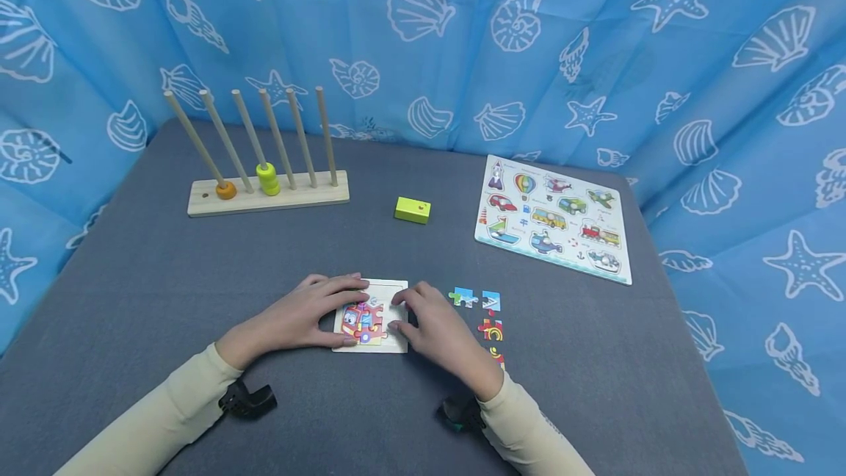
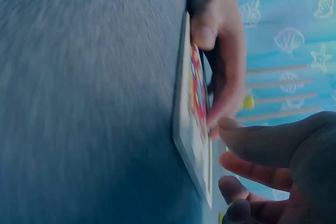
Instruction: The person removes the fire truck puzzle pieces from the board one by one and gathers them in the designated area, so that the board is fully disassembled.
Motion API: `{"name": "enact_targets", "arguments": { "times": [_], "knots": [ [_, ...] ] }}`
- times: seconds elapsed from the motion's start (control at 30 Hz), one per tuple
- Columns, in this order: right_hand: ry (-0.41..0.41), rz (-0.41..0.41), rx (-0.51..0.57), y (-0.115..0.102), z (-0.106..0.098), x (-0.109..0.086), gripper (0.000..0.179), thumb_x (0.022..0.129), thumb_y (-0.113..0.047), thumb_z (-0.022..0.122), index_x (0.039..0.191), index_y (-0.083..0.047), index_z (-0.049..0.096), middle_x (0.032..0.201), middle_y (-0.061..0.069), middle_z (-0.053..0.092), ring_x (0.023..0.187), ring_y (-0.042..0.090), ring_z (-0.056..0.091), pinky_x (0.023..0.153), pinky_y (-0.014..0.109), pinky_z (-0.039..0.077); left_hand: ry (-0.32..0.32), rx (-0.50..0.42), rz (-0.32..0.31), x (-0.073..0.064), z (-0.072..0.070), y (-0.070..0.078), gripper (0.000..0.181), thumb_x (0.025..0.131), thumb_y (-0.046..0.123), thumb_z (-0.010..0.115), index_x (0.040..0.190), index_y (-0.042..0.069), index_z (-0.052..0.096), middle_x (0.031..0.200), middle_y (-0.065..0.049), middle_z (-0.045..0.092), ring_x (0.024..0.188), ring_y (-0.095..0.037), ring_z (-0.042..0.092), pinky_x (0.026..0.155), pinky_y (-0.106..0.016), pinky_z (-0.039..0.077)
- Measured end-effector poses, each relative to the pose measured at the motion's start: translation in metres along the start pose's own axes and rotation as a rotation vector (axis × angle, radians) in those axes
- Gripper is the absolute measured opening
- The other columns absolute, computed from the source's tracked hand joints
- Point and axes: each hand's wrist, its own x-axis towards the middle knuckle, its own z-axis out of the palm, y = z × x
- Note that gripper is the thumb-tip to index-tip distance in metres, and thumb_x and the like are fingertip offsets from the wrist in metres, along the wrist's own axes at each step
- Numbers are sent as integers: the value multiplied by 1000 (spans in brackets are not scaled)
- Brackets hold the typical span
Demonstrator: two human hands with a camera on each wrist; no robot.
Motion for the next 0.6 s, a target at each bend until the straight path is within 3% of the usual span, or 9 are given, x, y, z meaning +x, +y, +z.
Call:
{"name": "enact_targets", "arguments": {
  "times": [0.4, 0.6],
  "knots": [
    [-6, 10, 8, -11, 15, 10, 35, 85, -25, 74, 114, -11, 62, 94, 1, 55, 77, 10, 48, 68, 27, 43, 19, 9, -7, 2, 1, 0, 64, 85, 62, 59, 136, 24, 52, 150, 7, 39, 139, -12, 34, 101, -43, 35],
    [-7, -4, 17, -11, 17, 11, 31, 84, -22, 74, 110, -10, 62, 95, 2, 56, 79, 11, 50, 70, 29, 45, 101, 57, -60, 4, 6, 13, 62, 83, 63, 61, 129, 20, 59, 144, 3, 47, 136, -13, 40, 99, -45, 37]
  ]
}}
